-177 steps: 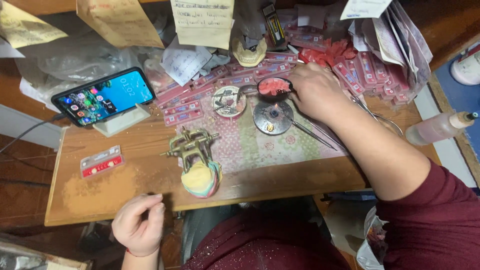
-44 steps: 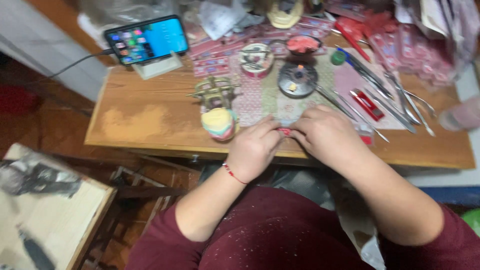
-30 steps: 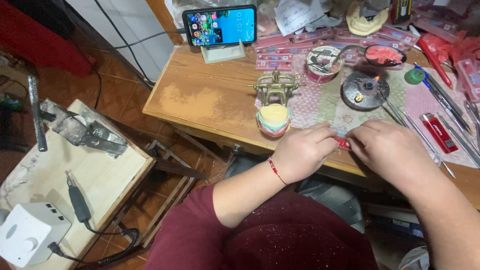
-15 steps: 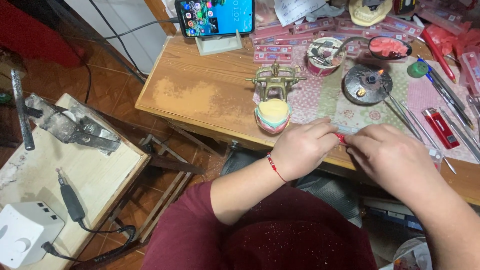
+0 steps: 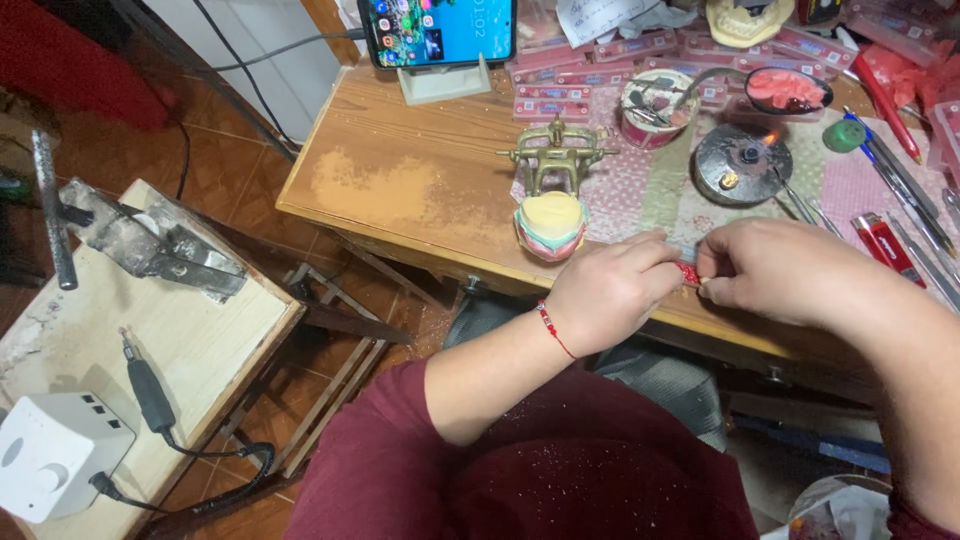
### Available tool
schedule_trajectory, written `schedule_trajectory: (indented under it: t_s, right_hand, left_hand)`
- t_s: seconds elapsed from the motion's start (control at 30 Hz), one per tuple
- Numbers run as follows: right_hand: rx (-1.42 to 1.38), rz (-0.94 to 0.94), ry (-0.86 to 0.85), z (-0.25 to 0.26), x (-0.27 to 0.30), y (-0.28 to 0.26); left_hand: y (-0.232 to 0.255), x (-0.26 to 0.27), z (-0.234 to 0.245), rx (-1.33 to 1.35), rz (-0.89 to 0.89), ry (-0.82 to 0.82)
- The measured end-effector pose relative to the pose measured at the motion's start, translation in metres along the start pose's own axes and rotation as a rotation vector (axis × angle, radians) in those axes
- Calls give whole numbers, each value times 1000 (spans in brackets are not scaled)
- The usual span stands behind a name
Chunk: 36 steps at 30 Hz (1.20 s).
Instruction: The person uses a rotary tool to grind a small object, then works on a dental prosthesis mounted on an articulator. They use a metal tool to apply and shape pink material onto the model, occasionally picking up and handling small packaged items.
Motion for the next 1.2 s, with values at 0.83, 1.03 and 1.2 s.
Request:
schedule_trajectory:
  t_s: [0.83,1.03,1.2]
  right_hand:
    - [-485,-95,480,-28,106,128]
    - [-482,-173,325,-30,94,131]
    - [-472,-179,323,-29,93,133]
  left_hand:
    - [78,-42,-52,95,-341,-197]
    - [74,-43,-55,90,-293,-238]
    - [71,-41,-57,87,-276,-234]
Point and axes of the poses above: each hand's wrist, its own x-axis away from the middle knuckle, its own z-axis out of the back of the hand, y = z × x, the point moved 9 cm from there along -x, towards the middle knuckle, and after that the axes turned 4 degrees about z, right-handed, at the moved point
